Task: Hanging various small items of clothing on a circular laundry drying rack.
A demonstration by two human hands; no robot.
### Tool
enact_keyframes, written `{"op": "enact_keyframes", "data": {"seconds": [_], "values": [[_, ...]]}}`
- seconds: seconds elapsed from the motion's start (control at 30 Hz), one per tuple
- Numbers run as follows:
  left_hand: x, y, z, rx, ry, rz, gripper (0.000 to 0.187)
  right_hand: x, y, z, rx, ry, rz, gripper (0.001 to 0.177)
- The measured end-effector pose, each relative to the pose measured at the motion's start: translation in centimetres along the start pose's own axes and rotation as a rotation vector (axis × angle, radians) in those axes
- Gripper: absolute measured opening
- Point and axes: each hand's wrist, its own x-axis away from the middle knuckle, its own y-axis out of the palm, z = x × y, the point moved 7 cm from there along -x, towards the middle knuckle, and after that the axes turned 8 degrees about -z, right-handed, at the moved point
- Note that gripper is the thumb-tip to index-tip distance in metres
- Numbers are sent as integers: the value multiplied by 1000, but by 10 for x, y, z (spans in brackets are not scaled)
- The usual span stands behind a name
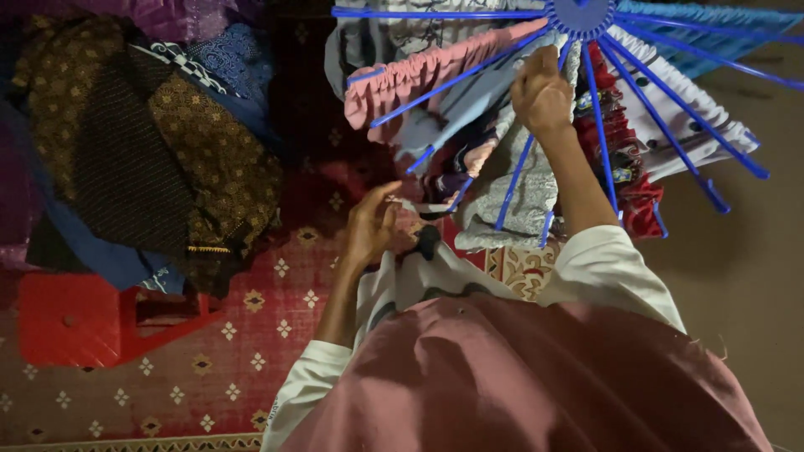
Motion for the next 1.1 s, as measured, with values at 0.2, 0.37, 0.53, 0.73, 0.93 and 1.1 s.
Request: {"op": "enact_keyframes", "data": {"seconds": [0.2,0.37,0.53,0.73,0.93,1.1], "values": [[6,-6,2,-32,-50,-5,31,29,-34,-55,-321,57,-168,25],[-11,-3,-13,-39,88,14,31,65,-27,-131,-202,-64,-178,28],[-22,-4,-7,-13,93,5,30,79,-31,-173,-247,44,-206,32],[-17,-1,-23,6,179,-23,25,88,-35,-199,-111,93,-51,30],[-3,-8,-33,38,176,-87,22,104,-39,-217,-184,152,-6,14],[8,-22,-9,-16,196,-158,48,125,-46,-243,-342,23,-18,17]]}}
